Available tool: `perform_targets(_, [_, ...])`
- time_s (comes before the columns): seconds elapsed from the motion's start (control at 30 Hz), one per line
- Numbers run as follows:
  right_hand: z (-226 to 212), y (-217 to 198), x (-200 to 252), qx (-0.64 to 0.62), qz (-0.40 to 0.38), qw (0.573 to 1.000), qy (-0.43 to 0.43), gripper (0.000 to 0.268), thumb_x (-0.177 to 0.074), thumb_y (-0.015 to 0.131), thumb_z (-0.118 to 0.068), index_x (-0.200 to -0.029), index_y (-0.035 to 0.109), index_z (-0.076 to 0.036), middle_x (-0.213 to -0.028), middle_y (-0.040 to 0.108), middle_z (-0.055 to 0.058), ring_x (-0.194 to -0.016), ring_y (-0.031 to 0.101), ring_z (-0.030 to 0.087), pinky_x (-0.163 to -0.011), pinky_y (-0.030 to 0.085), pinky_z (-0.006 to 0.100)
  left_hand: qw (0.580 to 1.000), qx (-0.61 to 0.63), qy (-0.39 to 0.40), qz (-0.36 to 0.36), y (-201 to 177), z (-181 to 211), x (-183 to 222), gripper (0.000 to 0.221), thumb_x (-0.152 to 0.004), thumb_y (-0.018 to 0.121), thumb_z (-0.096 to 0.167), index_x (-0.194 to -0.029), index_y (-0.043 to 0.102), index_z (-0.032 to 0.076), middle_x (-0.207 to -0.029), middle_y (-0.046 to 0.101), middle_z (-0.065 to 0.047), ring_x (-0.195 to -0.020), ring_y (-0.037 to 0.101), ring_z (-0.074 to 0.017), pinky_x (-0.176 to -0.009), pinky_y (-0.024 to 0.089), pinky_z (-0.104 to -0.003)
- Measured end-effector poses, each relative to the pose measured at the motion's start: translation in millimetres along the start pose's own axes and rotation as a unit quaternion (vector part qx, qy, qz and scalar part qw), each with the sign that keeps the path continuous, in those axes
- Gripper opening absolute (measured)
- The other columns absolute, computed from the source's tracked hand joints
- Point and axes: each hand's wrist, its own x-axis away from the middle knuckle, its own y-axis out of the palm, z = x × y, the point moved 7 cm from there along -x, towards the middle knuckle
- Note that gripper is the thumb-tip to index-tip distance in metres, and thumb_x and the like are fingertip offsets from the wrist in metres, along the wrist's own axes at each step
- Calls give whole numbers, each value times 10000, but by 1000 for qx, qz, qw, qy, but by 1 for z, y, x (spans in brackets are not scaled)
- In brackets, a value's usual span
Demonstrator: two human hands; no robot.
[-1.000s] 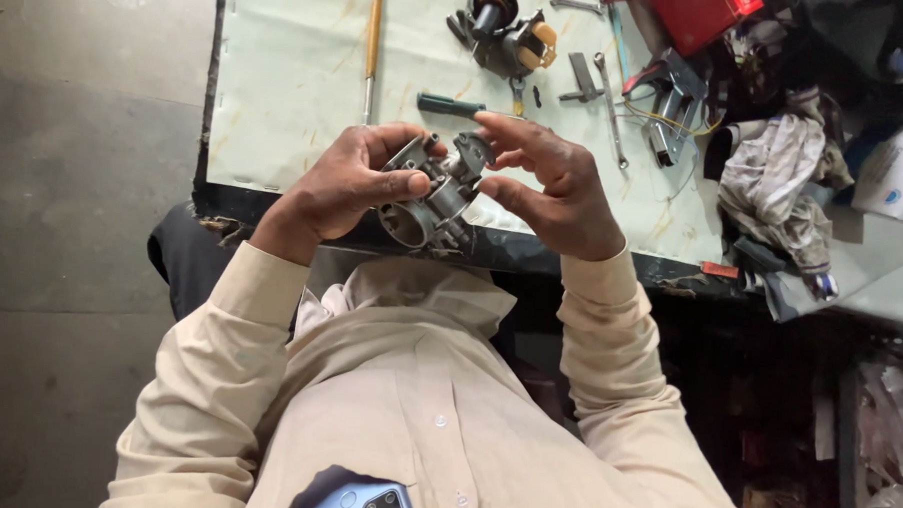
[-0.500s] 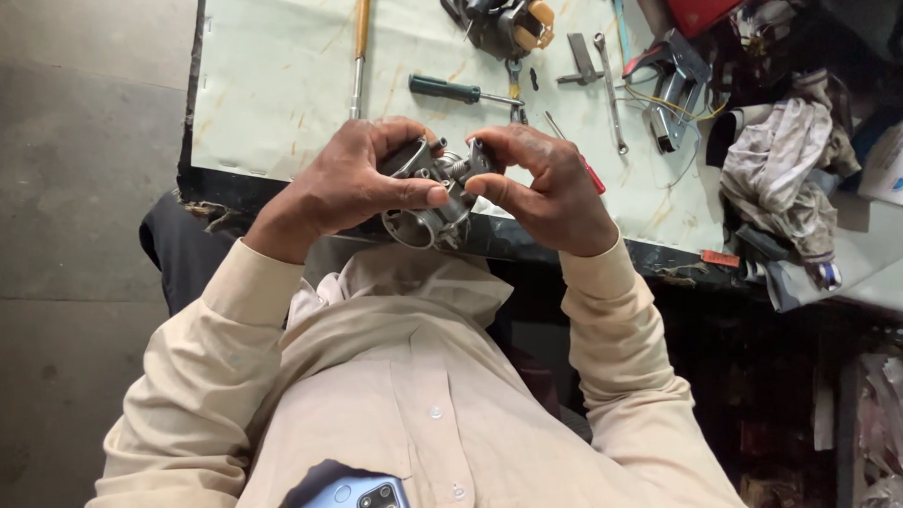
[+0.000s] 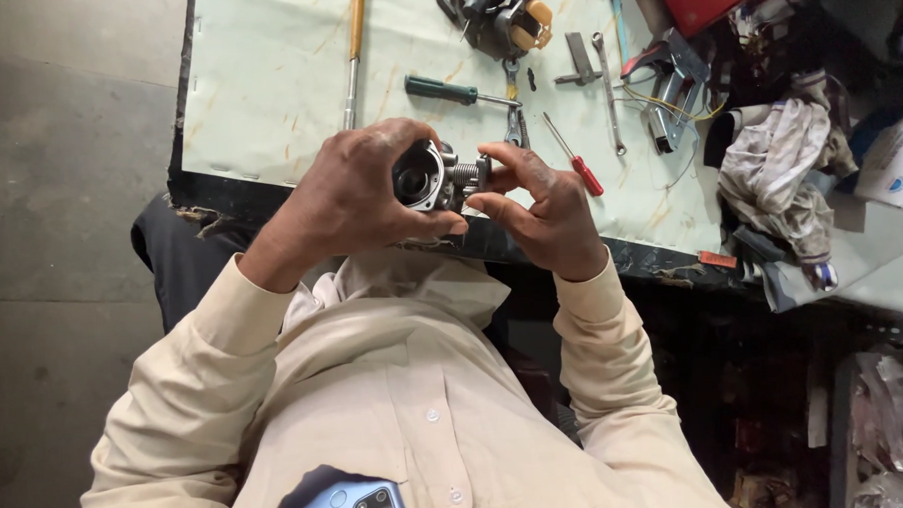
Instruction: The recorder is disassembling and inspecting a motorcycle carburetor on a workbench.
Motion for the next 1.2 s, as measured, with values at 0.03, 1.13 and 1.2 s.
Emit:
perform_targets(0.03, [3,1,1,7,7,1000,-4,491,-934,808,-145,-1335,607,54,-1067,761,142,-978,768,190,-855,597,310,1000,-11,-3,0,0,0,0,739,-646,965,444,-1146,669,-13,-944,733,-136,-836,743,-262,-768,600,-381])
perform_targets(1.13, [17,29,17,35,137,988,-56,515,-950,833,-153,-1378,591,-2,-1140,730,138,-984,742,199,-866,604,311,969,-156,165,101,22,-4,38,557,-944,839,399,-1277,540,67,-1504,507,-175,-1468,456,-362,-1292,309,-511])
perform_targets(1.2, [19,30,17,28,131,990,-32,487,-957,818,-186,-1352,605,3,-1082,728,127,-935,732,183,-833,595,301,968,-160,164,101,23,-4,40,546,-949,839,391,-1274,543,67,-1506,506,-172,-1471,455,-359,-1295,306,-511])
